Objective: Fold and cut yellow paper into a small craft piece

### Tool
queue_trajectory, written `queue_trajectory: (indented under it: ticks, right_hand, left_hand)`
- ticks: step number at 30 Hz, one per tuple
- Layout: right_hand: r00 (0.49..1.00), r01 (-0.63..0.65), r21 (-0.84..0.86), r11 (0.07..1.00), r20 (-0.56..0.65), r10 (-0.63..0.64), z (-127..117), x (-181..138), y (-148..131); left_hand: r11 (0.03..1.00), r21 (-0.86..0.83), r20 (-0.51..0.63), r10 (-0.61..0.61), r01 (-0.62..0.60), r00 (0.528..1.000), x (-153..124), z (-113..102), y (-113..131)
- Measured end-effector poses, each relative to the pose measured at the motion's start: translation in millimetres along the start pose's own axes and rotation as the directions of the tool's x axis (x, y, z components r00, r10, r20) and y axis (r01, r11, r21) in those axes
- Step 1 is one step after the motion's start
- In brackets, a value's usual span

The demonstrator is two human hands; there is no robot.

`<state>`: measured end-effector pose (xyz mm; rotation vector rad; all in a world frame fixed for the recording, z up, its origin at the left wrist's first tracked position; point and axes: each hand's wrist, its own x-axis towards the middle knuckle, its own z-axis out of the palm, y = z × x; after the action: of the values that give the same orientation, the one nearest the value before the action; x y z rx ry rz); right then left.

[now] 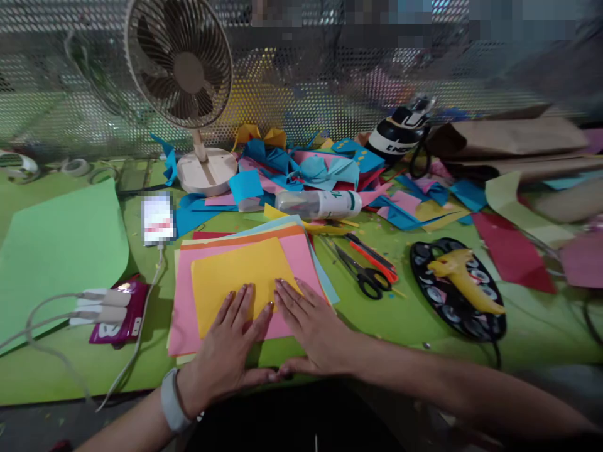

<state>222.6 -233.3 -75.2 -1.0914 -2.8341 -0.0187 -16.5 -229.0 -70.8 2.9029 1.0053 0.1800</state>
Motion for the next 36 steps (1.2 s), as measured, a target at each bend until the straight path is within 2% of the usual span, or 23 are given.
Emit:
queue_trajectory:
  ticks: [4, 7, 10, 13, 17, 20, 22, 25, 27, 28, 30, 31, 33, 36]
  right_hand:
    - [1.0, 0.017, -0.016, 1.0, -0.02, -0.017, 1.2, 7.1, -7.2]
    - [1.0, 0.01, -0.017, 1.0, -0.025, -0.01, 3.8, 1.9, -2.6]
    - [1.0, -0.002, -0.015, 1.0, -0.014, 0.002, 4.1, -15.4, 10.5]
    - [1.0, -0.022, -0.005, 1.0, 0.011, 0.022, 1.1, -34.2, 23.4]
    - [0.995, -0.087, 0.031, 0.996, 0.05, 0.085, -1.5, -34.4, 28.6]
    - [0.987, -0.149, 0.055, 0.987, 0.066, 0.146, -2.0, -18.2, 25.0]
    - [0.988, -0.151, 0.075, 0.986, 0.053, 0.147, -4.5, -10.7, 24.5]
    - [0.982, -0.184, 0.093, 0.978, -0.021, 0.187, -14.4, -16.4, 36.9]
    - [0.934, -0.335, 0.082, 0.939, -0.104, 0.342, -23.6, -30.3, 56.7]
    - [0.874, -0.46, 0.068, 0.886, -0.144, 0.465, -27.7, -38.3, 69.4]
    - [0.753, -0.64, 0.022, 0.768, -0.182, 0.633, -32.9, -52.6, 98.1]
    - [0.715, -0.687, -0.004, 0.726, -0.18, 0.676, -33.4, -57.6, 112.7]
    - [0.691, -0.721, -0.041, 0.692, -0.116, 0.714, -30.3, -62.4, 139.2]
    - [0.703, -0.711, 0.03, 0.703, -0.004, 0.711, -23.0, -61.4, 166.1]
  left_hand:
    - [1.0, 0.03, -0.023, 0.006, -0.005, 1.0, 2.2, 0.5, 1.1]
    - [0.997, 0.071, -0.009, 0.02, -0.02, 1.0, -3.6, -4.6, -2.1]
    - [0.993, 0.113, -0.002, 0.027, -0.026, 1.0, -22.5, -10.3, -10.9]
    - [0.985, 0.174, -0.045, 0.027, -0.019, 0.999, -48.3, -13.5, -25.8]
    - [0.977, 0.204, -0.099, -0.039, 0.058, 0.994, -65.7, -18.8, -45.5]
    - [0.954, 0.211, -0.192, -0.172, 0.211, 0.966, -54.5, -23.1, -49.5]
    - [0.946, 0.186, -0.245, -0.218, 0.266, 0.945, -39.0, -22.1, -45.6]
    - [0.976, 0.16, -0.193, -0.114, 0.146, 0.975, -15.7, -13.8, -37.7]
    - [0.987, 0.154, -0.153, -0.023, 0.047, 0.988, -5.4, -7.3, -37.3]
    - [0.988, 0.152, -0.137, 0.011, 0.01, 0.991, -2.1, -5.0, -39.2]
    - [0.988, 0.149, -0.102, 0.053, -0.037, 0.993, 1.5, -4.0, -46.1]
    - [0.988, 0.149, -0.085, 0.062, -0.049, 0.994, 2.4, -5.6, -49.9]
    - [0.987, 0.147, -0.045, 0.073, -0.065, 0.996, 3.2, -11.6, -55.3]
    - [0.991, 0.128, -0.008, 0.039, -0.038, 0.999, 5.2, -21.8, -53.6]
